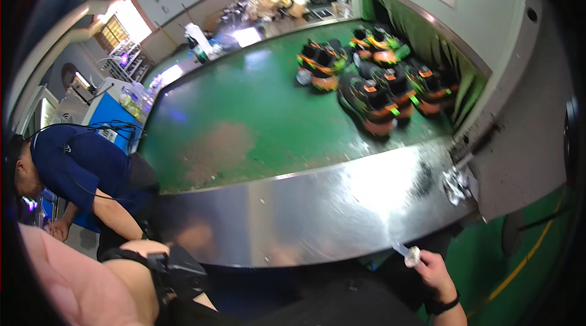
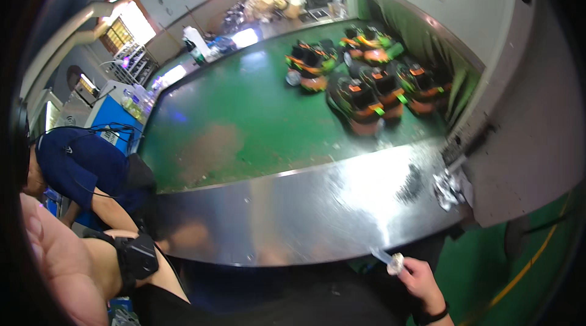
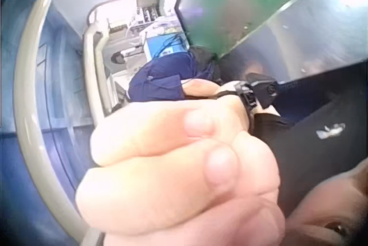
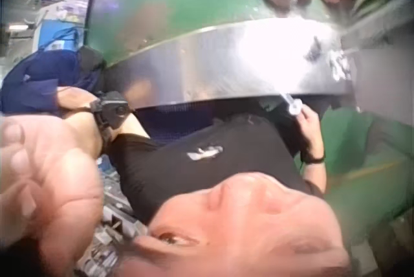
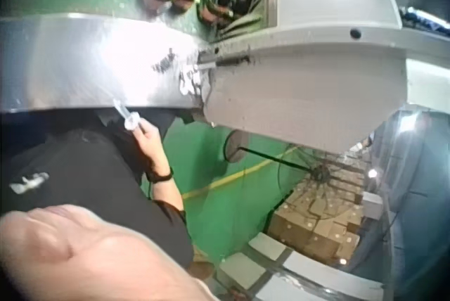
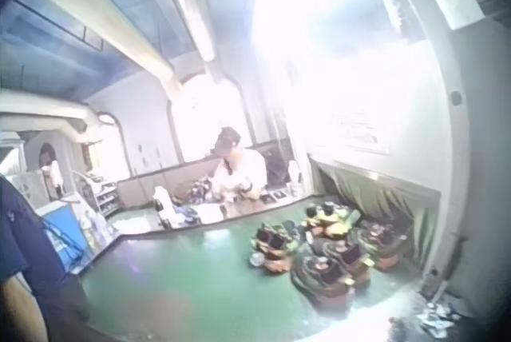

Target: Applying adhesive or filler into shoe seams using a syringe in a manufacturing environment.

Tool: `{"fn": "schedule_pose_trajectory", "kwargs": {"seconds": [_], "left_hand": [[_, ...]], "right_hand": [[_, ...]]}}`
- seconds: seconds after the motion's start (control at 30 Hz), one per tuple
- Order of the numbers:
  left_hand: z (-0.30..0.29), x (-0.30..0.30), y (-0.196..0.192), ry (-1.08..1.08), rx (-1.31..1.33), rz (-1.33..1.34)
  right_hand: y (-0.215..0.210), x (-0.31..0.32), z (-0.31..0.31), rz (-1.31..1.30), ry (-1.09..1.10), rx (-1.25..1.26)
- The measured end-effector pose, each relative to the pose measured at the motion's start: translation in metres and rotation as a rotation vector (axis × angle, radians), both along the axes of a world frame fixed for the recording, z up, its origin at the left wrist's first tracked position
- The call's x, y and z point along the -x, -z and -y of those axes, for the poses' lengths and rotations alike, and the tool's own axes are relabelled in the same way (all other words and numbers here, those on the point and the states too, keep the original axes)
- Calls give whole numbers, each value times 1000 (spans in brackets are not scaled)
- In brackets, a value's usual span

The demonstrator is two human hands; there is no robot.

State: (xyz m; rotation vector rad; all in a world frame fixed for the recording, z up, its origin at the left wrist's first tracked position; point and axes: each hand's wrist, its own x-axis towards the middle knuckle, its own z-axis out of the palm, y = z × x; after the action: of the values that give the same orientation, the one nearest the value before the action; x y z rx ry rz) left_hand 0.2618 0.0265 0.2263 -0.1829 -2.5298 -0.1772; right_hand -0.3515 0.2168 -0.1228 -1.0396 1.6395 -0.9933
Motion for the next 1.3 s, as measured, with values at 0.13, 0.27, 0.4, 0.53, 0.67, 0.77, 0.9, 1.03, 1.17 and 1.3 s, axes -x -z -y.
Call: {"fn": "schedule_pose_trajectory", "kwargs": {"seconds": [0.13, 0.27, 0.4, 0.53, 0.67, 0.77, 0.9, 1.03, 1.17, 1.3], "left_hand": [[11, 49, 4, -60, 114, -18], [9, 88, 12, -150, 185, -43], [15, 118, 40, -228, 151, -94], [20, 108, 68, -263, 84, -144], [50, 189, 69, -281, -121, -138], [82, 260, 154, -151, -511, -653], [61, 305, 256, -158, -1262, 0], [15, 357, 308, 144, -1643, 134], [-3, 380, 344, 270, -1720, 21], [24, 378, 326, 419, -2351, 239]], "right_hand": [[4, -8, 2, -56, -45, -13], [-19, -31, 11, -30, -95, 13], [-37, -54, 10, 129, 27, -123], [-7, -39, 33, -37, -119, -6], [-29, -49, 29, 65, -62, -4], [-20, -34, 17, 117, 17, -10], [-25, -33, 8, 356, 93, 89], [-32, -52, 17, 499, 94, 151], [-30, -84, 52, 587, 5, 100], [-27, -100, 70, 647, 9, 21]]}}
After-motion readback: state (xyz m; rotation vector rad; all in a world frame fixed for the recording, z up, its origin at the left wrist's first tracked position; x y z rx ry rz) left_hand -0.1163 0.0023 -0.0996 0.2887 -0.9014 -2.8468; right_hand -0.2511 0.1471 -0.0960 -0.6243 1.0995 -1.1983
